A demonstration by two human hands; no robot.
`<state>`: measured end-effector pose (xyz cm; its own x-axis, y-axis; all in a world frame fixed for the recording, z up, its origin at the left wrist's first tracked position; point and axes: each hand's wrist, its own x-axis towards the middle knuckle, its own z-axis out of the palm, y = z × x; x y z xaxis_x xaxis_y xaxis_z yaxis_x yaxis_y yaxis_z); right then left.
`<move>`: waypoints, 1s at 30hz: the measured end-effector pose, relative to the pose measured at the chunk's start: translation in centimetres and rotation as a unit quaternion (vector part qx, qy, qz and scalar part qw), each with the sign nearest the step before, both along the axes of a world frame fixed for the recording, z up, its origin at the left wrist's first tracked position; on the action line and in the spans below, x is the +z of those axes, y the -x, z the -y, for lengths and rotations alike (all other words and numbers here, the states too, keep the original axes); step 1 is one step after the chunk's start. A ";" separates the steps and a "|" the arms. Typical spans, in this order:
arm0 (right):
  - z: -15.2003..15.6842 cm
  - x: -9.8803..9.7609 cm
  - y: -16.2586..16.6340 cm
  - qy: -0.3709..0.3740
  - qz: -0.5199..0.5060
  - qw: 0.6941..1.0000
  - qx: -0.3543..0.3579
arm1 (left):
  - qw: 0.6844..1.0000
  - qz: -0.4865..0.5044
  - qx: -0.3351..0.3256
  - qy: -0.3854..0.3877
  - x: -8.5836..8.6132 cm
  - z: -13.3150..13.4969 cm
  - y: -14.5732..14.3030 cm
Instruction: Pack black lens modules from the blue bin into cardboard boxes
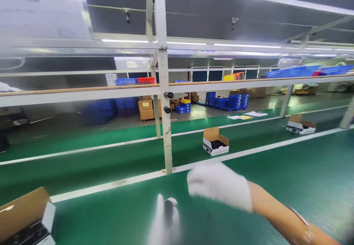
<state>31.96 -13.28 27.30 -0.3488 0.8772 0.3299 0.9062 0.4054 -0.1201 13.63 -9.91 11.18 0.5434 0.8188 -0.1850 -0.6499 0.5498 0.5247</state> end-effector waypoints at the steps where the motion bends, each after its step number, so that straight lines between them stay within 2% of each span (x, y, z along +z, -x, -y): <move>1: -3.3 1.9 0.1 -0.094 -0.025 0.995 -0.039 | 1.000 0.009 0.004 -0.023 -0.3 -0.7 0.6; 3: -9.7 5.2 0.4 -0.176 -0.069 0.977 -0.098 | 0.999 0.020 0.008 -0.049 -0.9 -1.8 1.5; 4: -12.6 6.5 0.6 -0.231 -0.120 0.959 -0.114 | 0.998 0.021 0.009 -0.057 -1.1 -2.3 1.8; 6: -17.3 7.9 1.1 -0.288 -0.164 0.936 -0.117 | 0.998 0.013 0.011 -0.062 -1.7 -3.2 2.3; 9: -21.2 8.2 1.8 -0.332 -0.136 0.925 -0.124 | 0.998 -0.004 0.028 -0.055 -2.2 -4.2 2.8; 12: -22.3 8.3 1.7 -0.350 -0.100 0.927 -0.096 | 0.997 -0.011 0.052 -0.050 -1.4 -4.2 3.0; 15: -20.8 9.0 1.3 -0.314 -0.157 0.935 -0.058 | 0.995 -0.020 0.093 -0.023 1.1 -3.3 3.1; 17: -18.3 8.9 1.8 -0.295 -0.226 0.925 -0.074 | 0.995 -0.015 0.097 -0.010 2.9 -2.6 3.4; 19: -14.6 7.8 3.1 -0.255 -0.269 0.924 -0.092 | 0.997 0.002 0.074 -0.023 4.1 -2.3 3.9; 20: -12.5 6.8 3.9 -0.199 -0.267 0.939 -0.088 | 0.997 0.008 0.067 -0.036 4.4 -2.2 4.2; 22: -8.4 4.4 5.8 -0.014 -0.201 0.979 -0.025 | 0.996 0.006 0.068 -0.065 4.4 -2.1 4.6; 24: -5.0 1.7 7.7 0.121 -0.135 0.983 0.016 | 0.995 -0.009 0.060 -0.080 4.0 -1.9 4.6; 25: -3.8 0.6 8.6 0.158 -0.107 0.981 0.021 | 0.996 -0.019 0.055 -0.068 3.8 -1.7 4.6; 28: -1.8 -1.6 10.7 0.163 -0.057 0.985 0.032 | 0.994 -0.034 0.105 0.013 3.4 -0.8 4.3; 30: -1.3 -2.1 11.4 0.132 -0.040 0.987 0.081 | 0.989 -0.044 0.142 0.024 3.4 -0.2 4.3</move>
